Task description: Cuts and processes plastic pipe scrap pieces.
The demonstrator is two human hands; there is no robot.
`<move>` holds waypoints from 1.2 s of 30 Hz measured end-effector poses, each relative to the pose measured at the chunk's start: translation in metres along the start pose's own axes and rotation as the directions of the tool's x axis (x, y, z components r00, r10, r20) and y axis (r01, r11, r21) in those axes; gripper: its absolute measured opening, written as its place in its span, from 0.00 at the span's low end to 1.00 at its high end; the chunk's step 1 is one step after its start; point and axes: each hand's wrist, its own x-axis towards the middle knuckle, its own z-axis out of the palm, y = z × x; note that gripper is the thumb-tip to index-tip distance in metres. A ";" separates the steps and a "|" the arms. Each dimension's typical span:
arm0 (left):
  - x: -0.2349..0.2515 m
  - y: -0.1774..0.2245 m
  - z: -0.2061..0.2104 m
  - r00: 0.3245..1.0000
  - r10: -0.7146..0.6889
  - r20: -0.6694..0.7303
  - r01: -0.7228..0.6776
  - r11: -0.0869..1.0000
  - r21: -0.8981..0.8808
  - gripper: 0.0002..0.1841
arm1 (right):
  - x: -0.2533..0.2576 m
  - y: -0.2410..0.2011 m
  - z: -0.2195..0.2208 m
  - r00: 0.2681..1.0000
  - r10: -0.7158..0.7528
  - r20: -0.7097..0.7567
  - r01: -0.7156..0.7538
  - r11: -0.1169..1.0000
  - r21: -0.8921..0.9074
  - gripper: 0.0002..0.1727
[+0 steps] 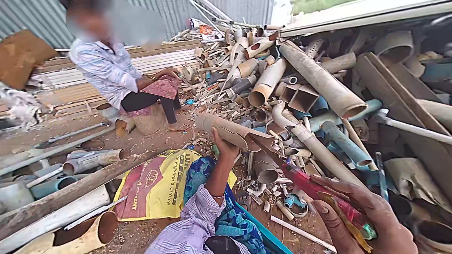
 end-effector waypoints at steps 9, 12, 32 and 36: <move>0.003 0.005 0.003 0.998 0.042 -0.040 -0.041 0.999 0.015 0.30 | 0.008 0.010 0.007 0.997 0.021 0.075 -0.026 0.997 0.067 0.20; 0.002 0.008 0.002 0.998 0.023 -0.065 -0.023 1.000 -0.009 0.31 | 0.008 0.010 0.007 0.994 0.030 0.108 -0.034 0.999 0.034 0.23; 0.005 0.007 0.000 0.995 -0.003 -0.104 0.003 1.000 -0.006 0.31 | 0.007 0.005 0.001 0.991 0.016 0.129 -0.018 1.000 0.017 0.31; 0.002 0.010 0.002 0.992 0.034 -0.126 -0.028 0.999 0.043 0.31 | -0.001 0.014 -0.007 0.993 -0.047 0.109 0.039 0.997 0.071 0.23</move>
